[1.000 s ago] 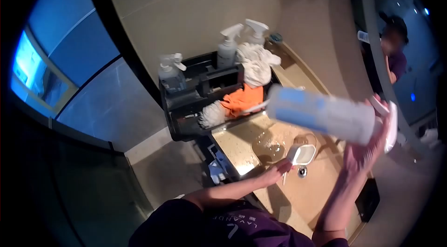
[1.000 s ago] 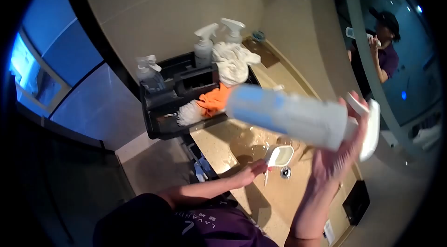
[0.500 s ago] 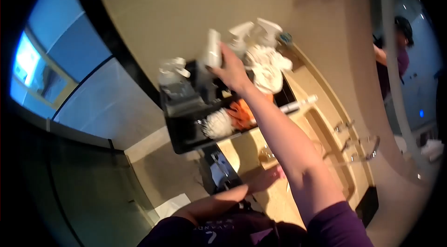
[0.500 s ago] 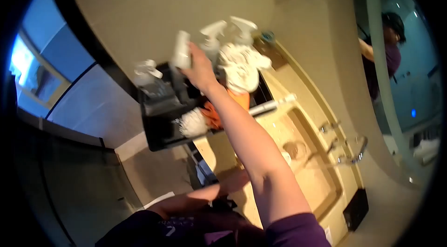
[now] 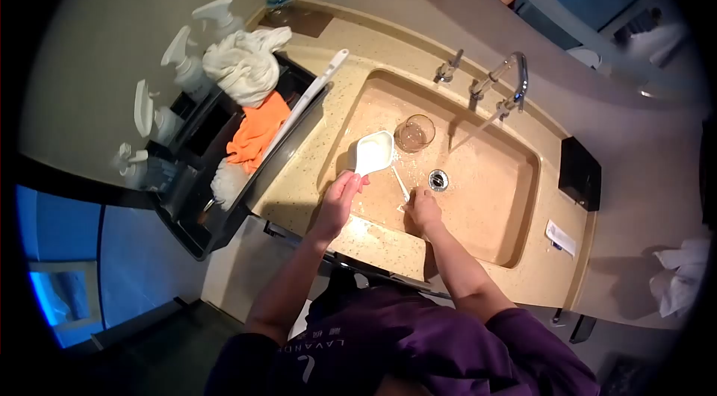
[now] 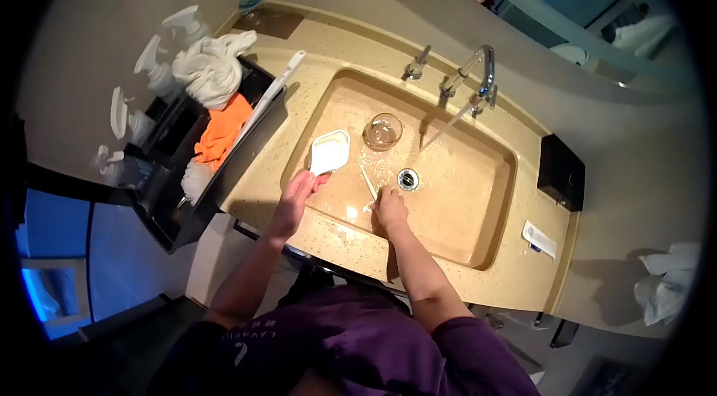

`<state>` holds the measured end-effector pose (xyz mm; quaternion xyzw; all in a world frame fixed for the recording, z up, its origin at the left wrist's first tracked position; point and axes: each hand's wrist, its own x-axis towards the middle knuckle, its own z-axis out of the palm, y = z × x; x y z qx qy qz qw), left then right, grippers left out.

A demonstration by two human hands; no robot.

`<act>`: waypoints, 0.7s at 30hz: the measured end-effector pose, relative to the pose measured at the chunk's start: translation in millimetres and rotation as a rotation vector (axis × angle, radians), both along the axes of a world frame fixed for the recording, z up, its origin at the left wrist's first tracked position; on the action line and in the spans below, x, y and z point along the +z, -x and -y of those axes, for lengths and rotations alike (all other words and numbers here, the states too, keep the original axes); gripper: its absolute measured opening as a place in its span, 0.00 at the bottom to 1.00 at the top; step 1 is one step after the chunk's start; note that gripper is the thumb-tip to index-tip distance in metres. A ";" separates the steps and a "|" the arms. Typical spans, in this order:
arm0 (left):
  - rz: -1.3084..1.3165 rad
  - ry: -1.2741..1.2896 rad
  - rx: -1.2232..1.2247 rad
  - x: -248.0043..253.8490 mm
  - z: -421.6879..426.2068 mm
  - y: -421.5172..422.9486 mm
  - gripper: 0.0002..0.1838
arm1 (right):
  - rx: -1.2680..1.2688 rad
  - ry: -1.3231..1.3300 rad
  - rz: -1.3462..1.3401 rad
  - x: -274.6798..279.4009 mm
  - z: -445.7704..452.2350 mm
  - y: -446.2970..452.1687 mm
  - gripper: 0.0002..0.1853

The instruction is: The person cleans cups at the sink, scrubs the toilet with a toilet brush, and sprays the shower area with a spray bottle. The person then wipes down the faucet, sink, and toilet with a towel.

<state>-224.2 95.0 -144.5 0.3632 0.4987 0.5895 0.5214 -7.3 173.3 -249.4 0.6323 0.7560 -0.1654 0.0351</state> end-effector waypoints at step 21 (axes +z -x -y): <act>-0.854 -0.374 -0.058 28.8 -25.1 -106.1 0.07 | 0.100 -0.253 -0.048 173.0 30.8 -66.7 0.19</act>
